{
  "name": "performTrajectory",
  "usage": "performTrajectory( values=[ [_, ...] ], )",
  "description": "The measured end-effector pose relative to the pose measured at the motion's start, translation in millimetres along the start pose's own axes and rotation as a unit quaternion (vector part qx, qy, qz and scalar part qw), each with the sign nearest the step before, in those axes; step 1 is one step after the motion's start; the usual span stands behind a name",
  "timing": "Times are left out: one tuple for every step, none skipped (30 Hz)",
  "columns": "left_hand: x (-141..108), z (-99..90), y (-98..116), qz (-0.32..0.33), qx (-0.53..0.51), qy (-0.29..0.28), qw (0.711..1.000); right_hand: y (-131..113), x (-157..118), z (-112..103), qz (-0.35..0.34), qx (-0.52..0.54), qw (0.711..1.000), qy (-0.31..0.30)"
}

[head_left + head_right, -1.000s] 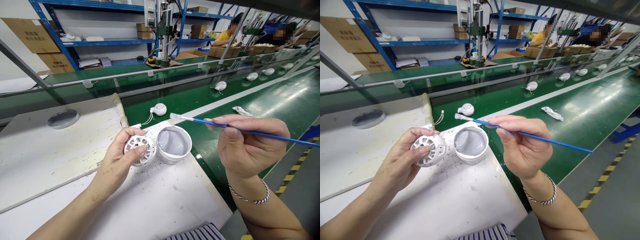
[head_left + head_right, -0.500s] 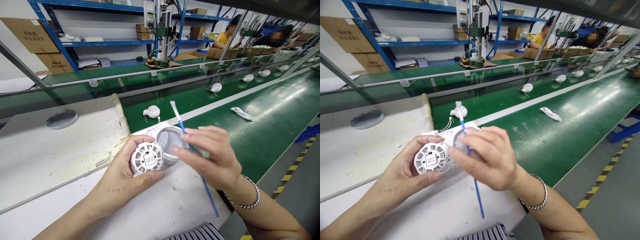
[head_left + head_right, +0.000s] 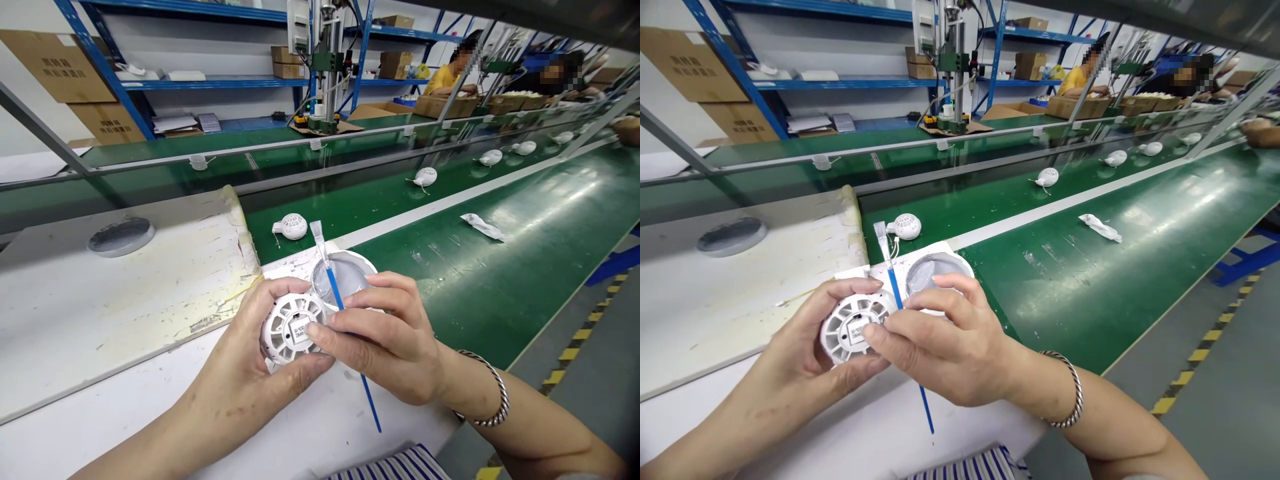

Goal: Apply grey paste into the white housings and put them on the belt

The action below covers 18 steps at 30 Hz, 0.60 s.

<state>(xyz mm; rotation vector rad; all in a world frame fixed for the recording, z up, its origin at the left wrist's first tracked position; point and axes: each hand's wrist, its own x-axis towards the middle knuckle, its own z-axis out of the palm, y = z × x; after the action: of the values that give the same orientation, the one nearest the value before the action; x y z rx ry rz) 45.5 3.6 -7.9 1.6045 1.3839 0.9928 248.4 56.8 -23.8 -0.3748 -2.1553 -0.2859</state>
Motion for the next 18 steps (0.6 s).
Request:
performTrajectory(
  values=[
    [0.0,-0.2,0.6,0.000,0.000,-0.006,1.000,-1.1,-0.4,0.1,0.004,-0.001,1.000,-0.004],
    [0.0,-0.1,1.7,-0.003,-0.004,-0.009,1.000,-2.0,-1.1,0.2,0.008,-0.004,1.000,-0.008],
    [0.3,0.0,2.9,-0.012,-0.012,-0.009,1.000,-2.8,-1.7,0.4,0.011,-0.008,1.000,-0.013],
    [0.7,0.1,4.0,-0.025,-0.024,-0.005,0.999,-3.3,-2.2,0.5,0.012,-0.011,1.000,-0.015],
    [1.3,0.2,4.7,-0.037,-0.040,-0.003,0.998,-3.4,-2.5,0.6,0.011,-0.015,1.000,-0.016],
    [2.0,0.1,4.8,-0.048,-0.061,-0.006,0.997,-3.0,-2.5,0.6,0.012,-0.019,1.000,-0.016],
    [2.8,0.1,4.2,-0.057,-0.085,-0.016,0.995,-2.4,-2.1,0.6,0.013,-0.023,1.000,-0.013],
    [3.5,0.2,3.0,-0.060,-0.110,-0.030,0.992,-1.4,-1.3,0.5,0.011,-0.027,1.000,-0.009],
    [4.0,0.6,1.3,-0.058,-0.135,-0.046,0.988,-0.3,-0.4,0.3,0.008,-0.032,0.999,-0.002],
    [4.4,1.4,-0.8,-0.057,-0.161,-0.060,0.984,0.8,0.7,-0.1,0.006,-0.039,0.999,0.006],
    [4.6,2.3,-3.3,-0.057,-0.183,-0.065,0.979,1.8,1.9,-0.7,0.002,-0.044,0.999,0.015],
    [4.9,3.0,-6.1,-0.059,-0.200,-0.063,0.976,2.8,2.9,-1.6,-0.005,-0.046,0.999,0.025],
    [5.5,2.6,-9.3,-0.059,-0.208,-0.057,0.975,3.9,3.8,-2.7,-0.006,-0.045,0.998,0.035],
    [6.8,0.4,-13.2,-0.058,-0.209,-0.044,0.975,5.3,4.3,-4.0,-0.002,-0.039,0.998,0.043],
    [8.9,-4.7,-17.9,-0.058,-0.198,-0.027,0.978,7.4,4.5,-5.4,0.006,-0.030,0.998,0.050],
    [12.1,-13.5,-23.7,-0.058,-0.173,0.002,0.983,10.4,4.2,-6.8,0.019,-0.018,0.998,0.063],
    [16.3,-26.5,-30.7,-0.054,-0.137,0.039,0.988,14.6,3.2,-8.1,0.037,-0.006,0.996,0.076],
    [21.4,-43.7,-38.4,-0.050,-0.096,0.077,0.991,19.9,1.6,-9.1,0.056,0.008,0.994,0.090]
  ],
)
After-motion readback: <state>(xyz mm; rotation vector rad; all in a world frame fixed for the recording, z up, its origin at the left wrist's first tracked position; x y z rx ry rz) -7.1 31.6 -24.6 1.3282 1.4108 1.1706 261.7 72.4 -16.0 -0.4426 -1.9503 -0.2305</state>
